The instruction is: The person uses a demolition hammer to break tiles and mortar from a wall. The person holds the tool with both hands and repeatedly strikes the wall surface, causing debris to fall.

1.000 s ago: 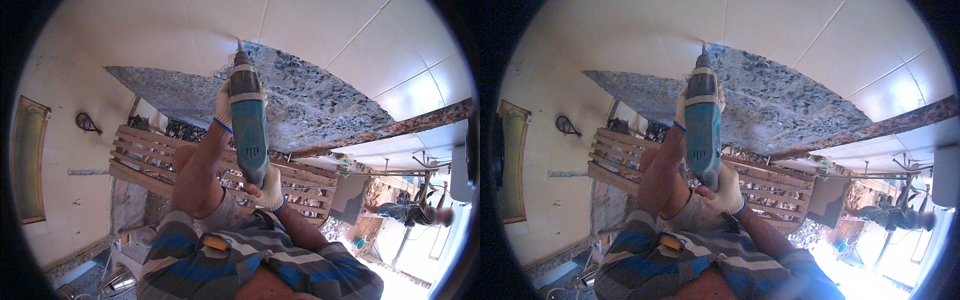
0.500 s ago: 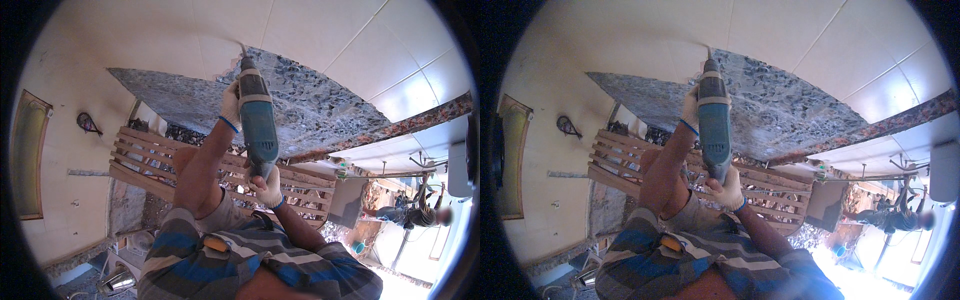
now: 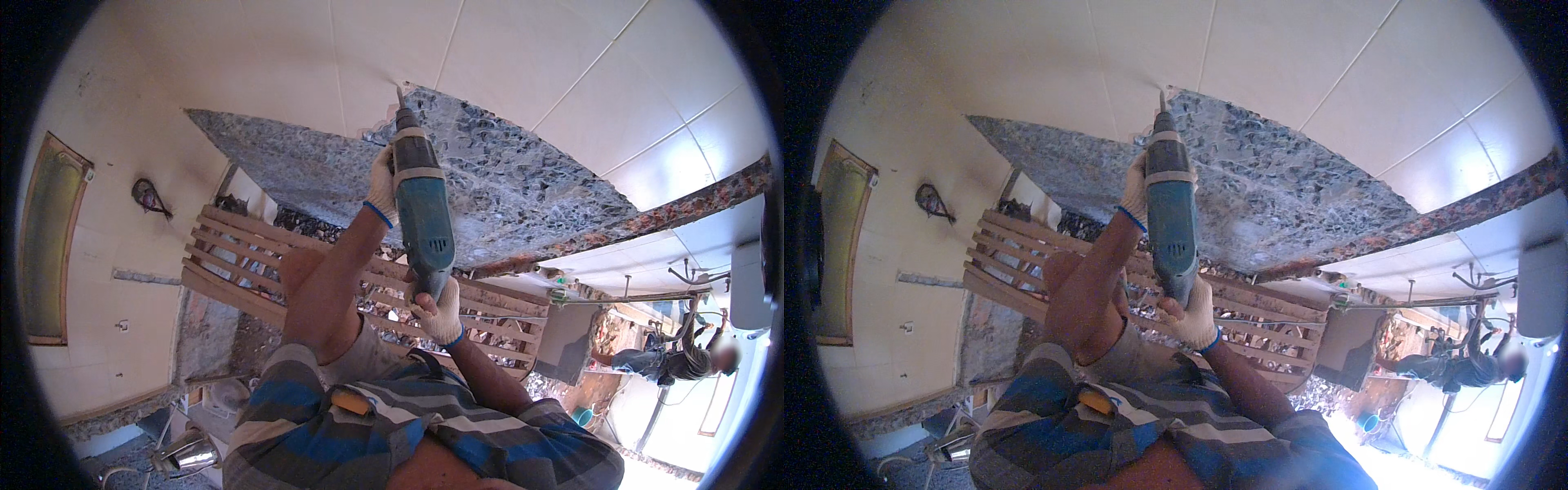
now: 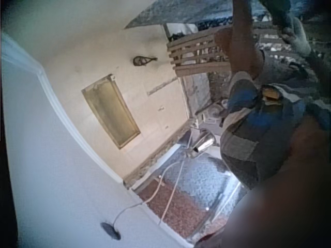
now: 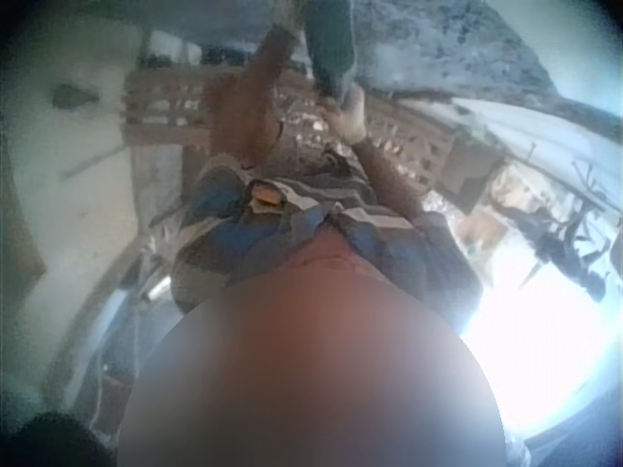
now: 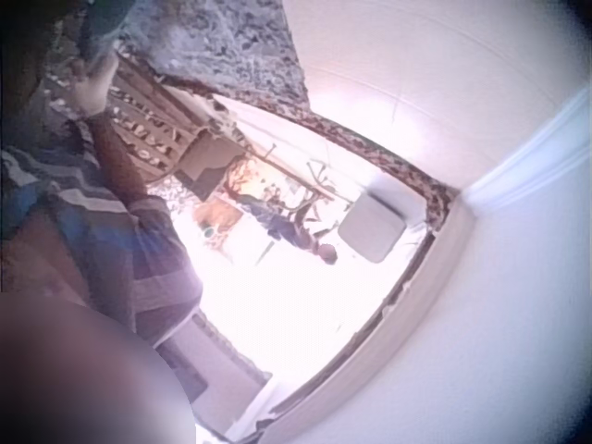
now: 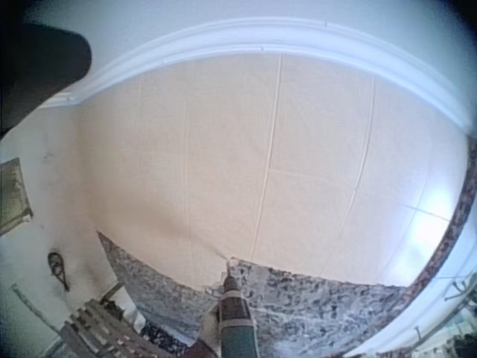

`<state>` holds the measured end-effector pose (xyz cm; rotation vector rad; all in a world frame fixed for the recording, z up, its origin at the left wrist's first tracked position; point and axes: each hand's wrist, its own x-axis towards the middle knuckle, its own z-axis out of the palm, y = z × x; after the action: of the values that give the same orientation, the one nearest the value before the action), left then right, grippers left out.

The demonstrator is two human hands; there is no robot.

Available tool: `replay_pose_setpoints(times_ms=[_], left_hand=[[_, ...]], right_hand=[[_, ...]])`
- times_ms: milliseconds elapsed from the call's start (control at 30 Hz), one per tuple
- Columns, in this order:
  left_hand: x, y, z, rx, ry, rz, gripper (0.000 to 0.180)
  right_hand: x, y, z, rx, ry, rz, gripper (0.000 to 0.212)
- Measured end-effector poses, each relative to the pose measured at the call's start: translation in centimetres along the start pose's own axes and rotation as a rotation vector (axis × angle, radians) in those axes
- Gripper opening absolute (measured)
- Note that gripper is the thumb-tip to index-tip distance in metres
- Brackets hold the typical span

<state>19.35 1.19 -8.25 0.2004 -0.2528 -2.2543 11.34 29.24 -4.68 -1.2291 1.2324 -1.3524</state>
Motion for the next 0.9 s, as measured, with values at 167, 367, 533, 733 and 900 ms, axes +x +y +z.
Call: replay_pose_setpoints(times_ms=[167, 367, 533, 733, 900], left_hand=[[0.3, -0.3, -0.8, -0.038, 0.01, 0.001, 0.061], [-0.4, -0.4, -0.1, -0.029, 0.02, 0.001, 0.064], [-1.0, -0.6, 1.1, -0.028, 0.013, -0.009, 0.066], [-1.2, -0.5, 1.6, 0.043, 0.027, -0.023, 0.069], [-1.0, -0.4, 1.2, 0.023, -0.044, -0.046, 0.07]], right_hand=[[0.3, 0.0, -0.5, -0.019, -0.026, 0.025, 0.061], [0.5, -0.3, -0.5, -0.002, 0.008, -0.006, 0.062], [0.5, -0.7, -1.2, -0.012, -0.036, 0.023, 0.068], [0.7, -0.8, -1.3, -0.024, -0.027, -0.023, 0.07], [0.7, -1.3, -1.9, -0.077, -0.081, 0.048, 0.066]])
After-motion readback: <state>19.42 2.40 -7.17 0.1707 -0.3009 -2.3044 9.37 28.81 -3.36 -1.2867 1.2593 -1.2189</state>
